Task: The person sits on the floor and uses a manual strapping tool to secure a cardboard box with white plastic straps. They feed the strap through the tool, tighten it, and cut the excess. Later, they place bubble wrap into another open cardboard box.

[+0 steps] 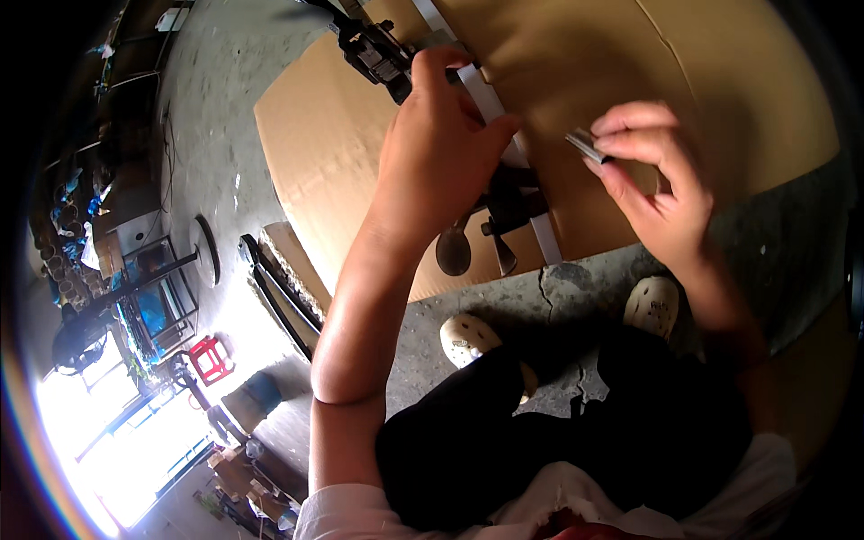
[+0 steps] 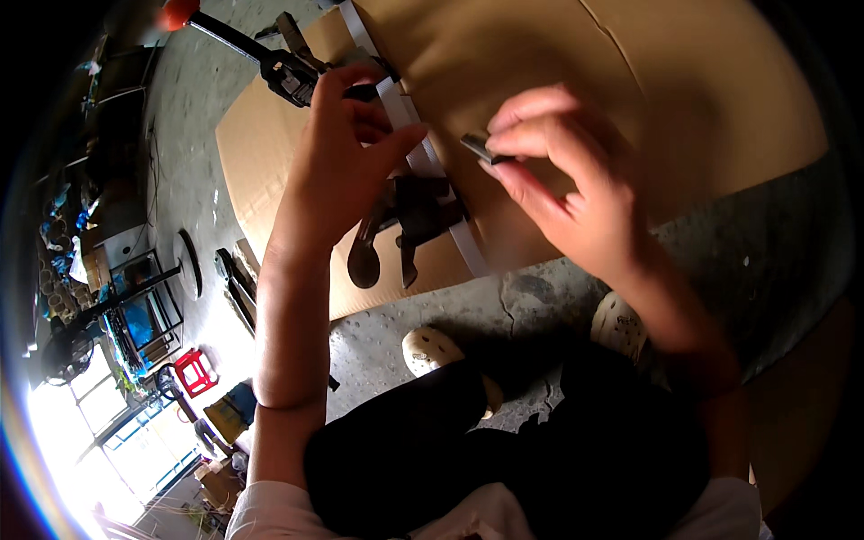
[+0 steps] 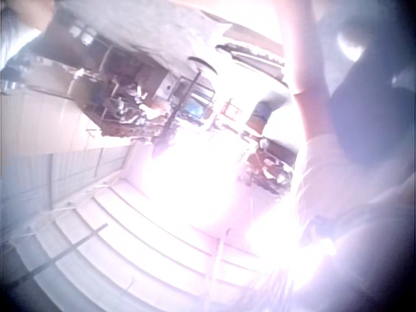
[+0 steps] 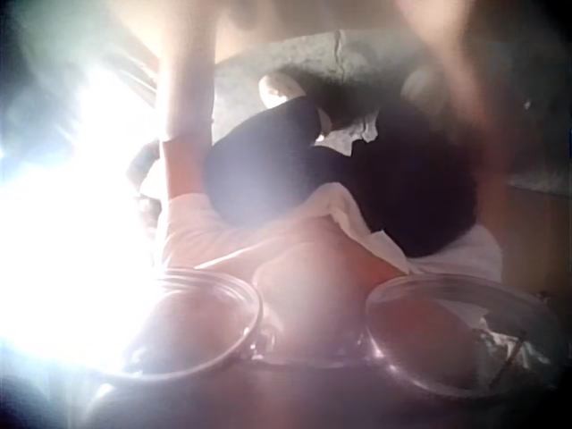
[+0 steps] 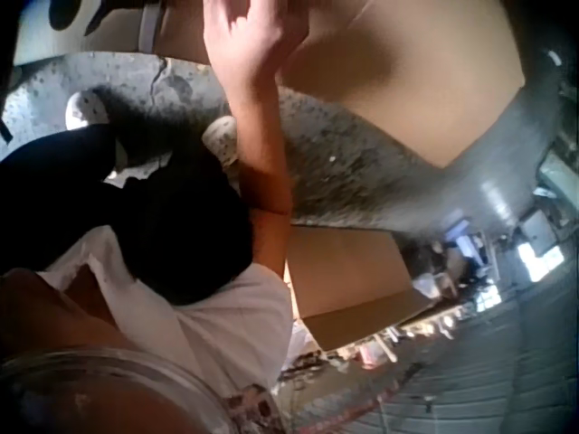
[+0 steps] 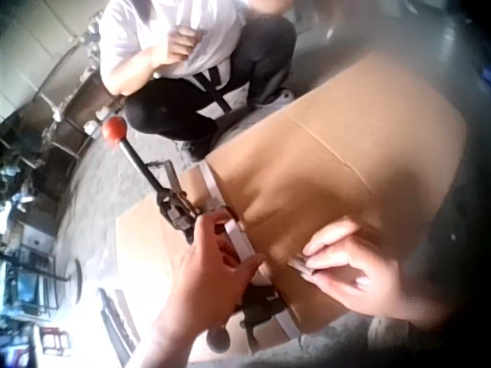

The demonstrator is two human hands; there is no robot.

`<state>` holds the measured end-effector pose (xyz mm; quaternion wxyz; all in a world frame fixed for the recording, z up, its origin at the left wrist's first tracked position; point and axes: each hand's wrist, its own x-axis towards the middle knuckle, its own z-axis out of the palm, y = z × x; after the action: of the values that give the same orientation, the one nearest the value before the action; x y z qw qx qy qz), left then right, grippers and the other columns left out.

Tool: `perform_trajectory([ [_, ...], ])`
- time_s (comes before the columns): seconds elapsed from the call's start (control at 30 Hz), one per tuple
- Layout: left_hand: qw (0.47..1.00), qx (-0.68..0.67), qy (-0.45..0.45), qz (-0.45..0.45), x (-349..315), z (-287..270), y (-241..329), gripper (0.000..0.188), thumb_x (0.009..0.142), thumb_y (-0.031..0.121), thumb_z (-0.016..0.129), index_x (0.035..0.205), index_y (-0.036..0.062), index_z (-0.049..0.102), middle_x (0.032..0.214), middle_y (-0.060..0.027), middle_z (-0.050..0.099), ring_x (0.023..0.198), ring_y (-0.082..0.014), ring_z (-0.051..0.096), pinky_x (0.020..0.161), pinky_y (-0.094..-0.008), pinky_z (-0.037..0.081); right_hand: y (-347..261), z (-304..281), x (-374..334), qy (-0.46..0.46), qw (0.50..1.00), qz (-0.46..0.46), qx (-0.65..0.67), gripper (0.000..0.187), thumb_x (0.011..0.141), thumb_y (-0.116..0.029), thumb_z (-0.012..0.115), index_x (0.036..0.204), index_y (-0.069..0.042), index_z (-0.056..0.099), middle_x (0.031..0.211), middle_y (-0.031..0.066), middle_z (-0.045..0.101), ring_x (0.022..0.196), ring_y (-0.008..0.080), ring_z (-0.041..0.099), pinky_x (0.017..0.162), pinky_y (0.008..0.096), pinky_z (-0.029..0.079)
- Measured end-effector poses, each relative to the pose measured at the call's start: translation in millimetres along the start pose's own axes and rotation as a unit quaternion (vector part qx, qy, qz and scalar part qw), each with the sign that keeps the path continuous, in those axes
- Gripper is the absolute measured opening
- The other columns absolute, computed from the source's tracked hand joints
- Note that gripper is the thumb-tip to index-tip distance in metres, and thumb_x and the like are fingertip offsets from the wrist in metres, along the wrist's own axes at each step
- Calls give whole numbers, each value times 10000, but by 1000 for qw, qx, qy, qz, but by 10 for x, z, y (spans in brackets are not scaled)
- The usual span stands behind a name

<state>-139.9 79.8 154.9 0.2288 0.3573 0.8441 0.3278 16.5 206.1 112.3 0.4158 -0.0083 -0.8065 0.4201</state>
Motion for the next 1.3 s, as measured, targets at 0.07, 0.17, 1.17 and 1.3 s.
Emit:
perform_trajectory([
  [0.07, 994, -113, 7, 0, 14, 1, -114, 524, 724, 30, 710, 1161, -14, 422, 821, -100, 571, 713, -142, 583, 605, -249, 478, -14, 49, -19, 4, 1000, -18, -1, 246, 644, 111, 699, 840, 4, 596, 877, 121, 608, 722, 210, 608, 589, 276, 496],
  [0.17, 965, -252, -26, -67, 14, -49, -121, 488, 689, 18, 722, 1090, -20, 447, 846, -102, 561, 722, -139, 583, 570, -248, 500, -54, 122, -6, 5, 998, -60, -17, 287, 627, 126, 704, 866, 13, 591, 878, 131, 605, 732, 221, 612, 591, 279, 507],
  [1.17, 861, -496, -23, -111, 28, -96, -161, 244, 823, 51, 633, 1036, 18, 519, 869, -82, 641, 779, -131, 630, 645, -199, 493, 32, 467, 240, 33, 966, -215, -137, 136, 644, 47, 665, 771, 34, 618, 819, 119, 591, 646, 215, 598, 494, 272, 491],
  [1.3, 849, -517, -58, -96, 9, -131, -142, 346, 833, 28, 602, 1156, 14, 479, 954, -122, 634, 898, -173, 632, 795, -266, 518, 132, 561, 344, 20, 970, -173, -171, 197, 616, 33, 676, 788, -30, 604, 840, 82, 570, 712, 219, 586, 576, 291, 485],
])
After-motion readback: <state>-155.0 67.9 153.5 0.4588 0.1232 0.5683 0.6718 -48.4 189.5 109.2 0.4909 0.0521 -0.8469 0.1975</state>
